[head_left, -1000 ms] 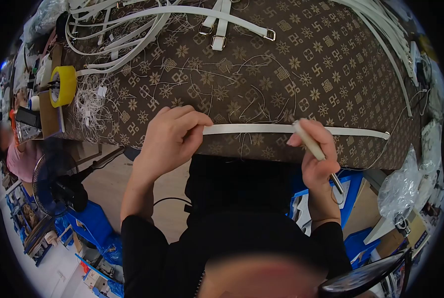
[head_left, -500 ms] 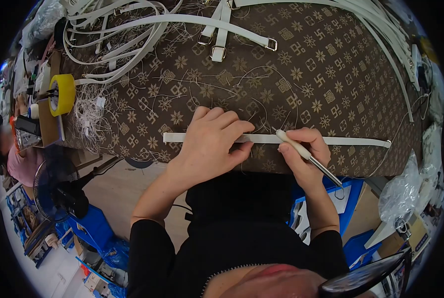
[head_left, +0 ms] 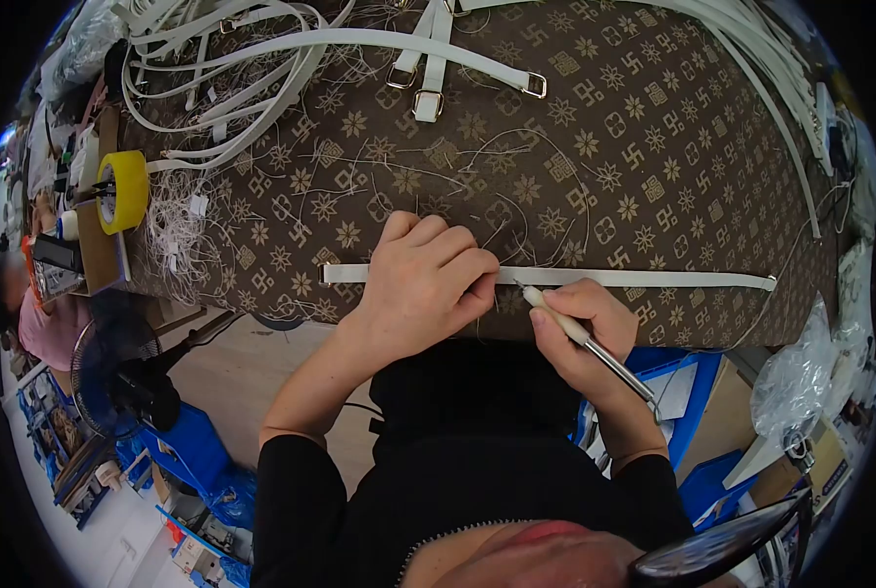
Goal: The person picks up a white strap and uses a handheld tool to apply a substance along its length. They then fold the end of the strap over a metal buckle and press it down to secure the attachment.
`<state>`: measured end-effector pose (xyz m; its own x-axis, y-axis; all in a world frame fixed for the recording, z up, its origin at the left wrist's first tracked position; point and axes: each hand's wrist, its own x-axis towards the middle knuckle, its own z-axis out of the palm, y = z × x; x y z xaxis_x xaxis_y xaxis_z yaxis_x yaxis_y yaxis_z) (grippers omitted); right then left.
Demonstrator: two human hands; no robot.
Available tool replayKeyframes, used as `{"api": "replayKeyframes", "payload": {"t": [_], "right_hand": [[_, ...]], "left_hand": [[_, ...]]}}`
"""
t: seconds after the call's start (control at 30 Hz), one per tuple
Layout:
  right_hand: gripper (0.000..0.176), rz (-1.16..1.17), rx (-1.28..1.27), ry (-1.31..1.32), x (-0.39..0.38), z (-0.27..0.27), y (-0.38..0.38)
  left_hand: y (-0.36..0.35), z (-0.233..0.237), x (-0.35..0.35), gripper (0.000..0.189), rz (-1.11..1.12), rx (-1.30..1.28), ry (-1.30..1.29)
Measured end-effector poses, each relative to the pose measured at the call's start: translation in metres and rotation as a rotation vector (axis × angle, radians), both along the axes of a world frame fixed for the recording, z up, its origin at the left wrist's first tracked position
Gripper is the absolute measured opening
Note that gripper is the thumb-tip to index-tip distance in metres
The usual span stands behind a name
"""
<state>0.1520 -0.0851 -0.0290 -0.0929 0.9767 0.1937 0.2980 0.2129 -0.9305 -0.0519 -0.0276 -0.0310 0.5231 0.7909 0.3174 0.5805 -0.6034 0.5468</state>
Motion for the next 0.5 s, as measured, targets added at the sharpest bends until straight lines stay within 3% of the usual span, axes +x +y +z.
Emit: {"api": "replayKeyframes", "payload": {"t": [0.5], "right_hand": [[0.021, -0.041, 0.001, -0.108, -0.0103, 0.0014, -0.0035]], "left_hand": [[0.0007, -0.0014, 0.002, 0.023, 0.0, 0.008, -0.033]]}}
